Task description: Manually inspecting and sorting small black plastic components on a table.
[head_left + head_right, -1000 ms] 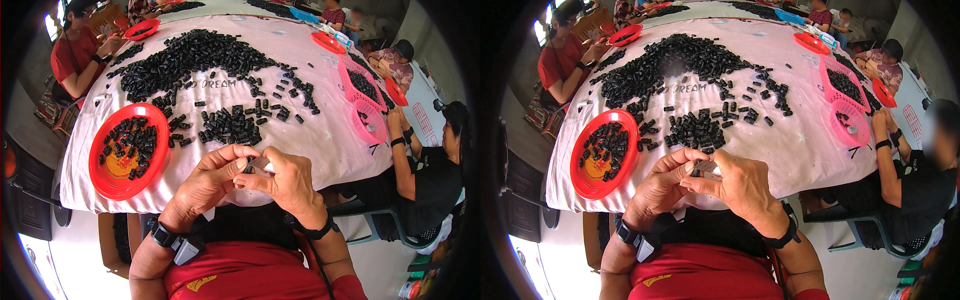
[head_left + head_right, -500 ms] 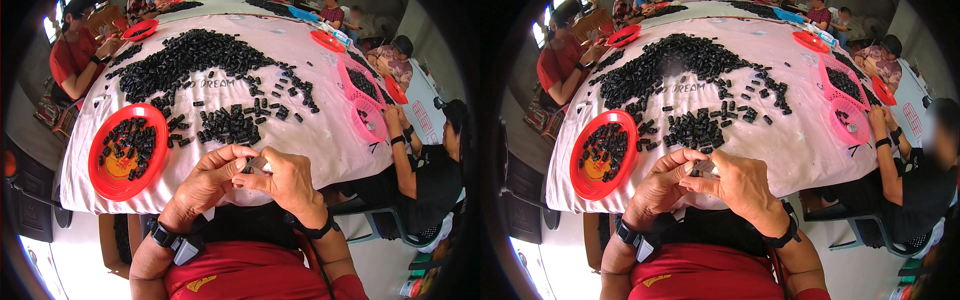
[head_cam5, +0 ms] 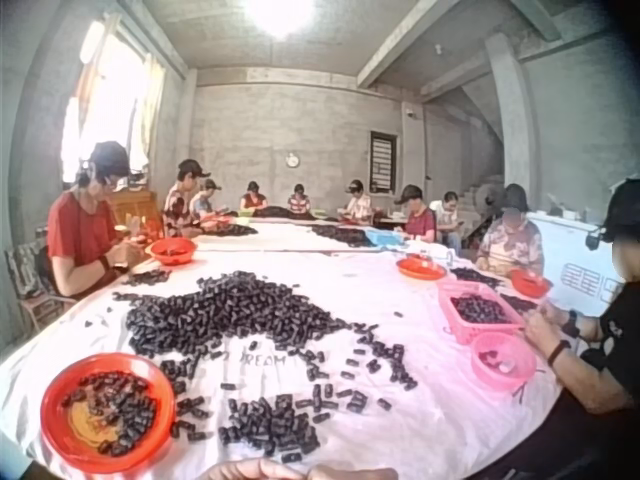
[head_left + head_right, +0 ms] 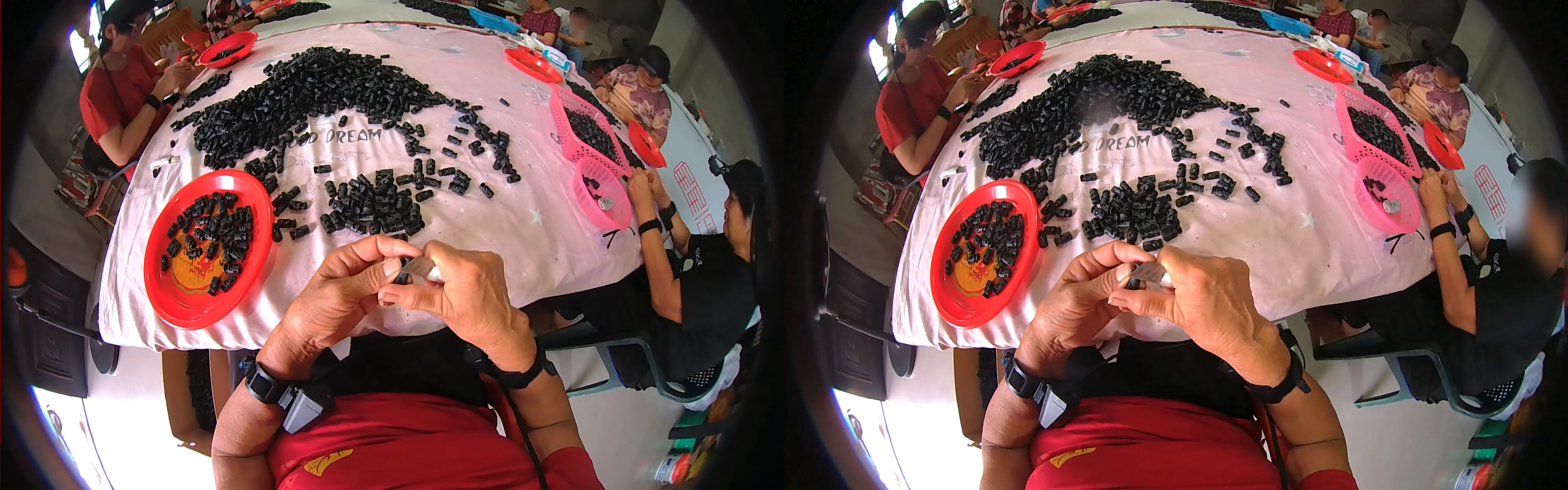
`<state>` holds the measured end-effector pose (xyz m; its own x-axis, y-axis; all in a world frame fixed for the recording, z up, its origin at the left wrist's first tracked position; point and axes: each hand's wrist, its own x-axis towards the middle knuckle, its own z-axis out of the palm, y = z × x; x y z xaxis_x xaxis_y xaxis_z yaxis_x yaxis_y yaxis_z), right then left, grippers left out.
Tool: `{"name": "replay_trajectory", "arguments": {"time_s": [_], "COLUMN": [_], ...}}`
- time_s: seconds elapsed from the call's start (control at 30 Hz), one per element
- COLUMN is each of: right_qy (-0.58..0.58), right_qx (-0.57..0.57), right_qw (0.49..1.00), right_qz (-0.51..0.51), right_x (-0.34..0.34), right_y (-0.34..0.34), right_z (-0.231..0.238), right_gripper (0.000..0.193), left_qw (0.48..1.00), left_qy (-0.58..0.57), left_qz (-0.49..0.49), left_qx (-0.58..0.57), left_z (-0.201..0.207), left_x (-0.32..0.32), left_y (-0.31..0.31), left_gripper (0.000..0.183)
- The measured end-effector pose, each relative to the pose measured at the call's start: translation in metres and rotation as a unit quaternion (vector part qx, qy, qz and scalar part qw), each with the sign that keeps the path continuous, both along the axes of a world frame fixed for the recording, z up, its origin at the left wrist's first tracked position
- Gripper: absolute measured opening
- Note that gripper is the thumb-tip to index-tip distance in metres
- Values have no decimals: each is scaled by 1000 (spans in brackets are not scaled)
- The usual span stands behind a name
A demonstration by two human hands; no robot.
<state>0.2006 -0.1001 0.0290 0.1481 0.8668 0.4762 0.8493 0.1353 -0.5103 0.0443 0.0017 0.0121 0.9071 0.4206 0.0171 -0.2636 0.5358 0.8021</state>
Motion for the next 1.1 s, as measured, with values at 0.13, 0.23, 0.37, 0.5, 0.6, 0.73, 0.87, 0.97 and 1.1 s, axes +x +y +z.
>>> {"name": "replay_trajectory", "arguments": {"time_s": [0.13,0.23,0.37,0.5,0.6,0.73,0.87,0.97,1.1], "right_qy": [9,12,-3,-16,-13,6,13,36,105], "right_qx": [-10,4,0,-4,-3,8,-11,4,19], "right_qw": [1000,1000,1000,1000,1000,1000,1000,999,993], "right_qz": [3,7,4,4,9,14,19,34,57], "right_x": [-1,0,0,1,1,2,0,-3,1], "right_y": [-1,-1,-1,-1,-1,0,0,2,-5], "right_z": [3,1,2,1,1,-2,0,-8,3], "right_gripper": [58,59,58,58,58,53,52,49,41], "left_qw": [1000,1000,999,999,999,999,999,999,1000], "left_qy": [-12,-8,-4,-9,-11,-7,6,0,0], "left_qz": [-2,3,7,-4,-10,-1,14,19,16], "left_qx": [22,29,45,40,38,36,44,40,-15], "left_z": [1,1,2,2,2,2,3,6,9], "left_x": [0,0,-1,-1,-2,0,-1,-1,-4], "left_y": [0,1,0,1,1,-1,-2,-1,-1], "left_gripper": [22,21,21,22,22,23,24,24,24]}}
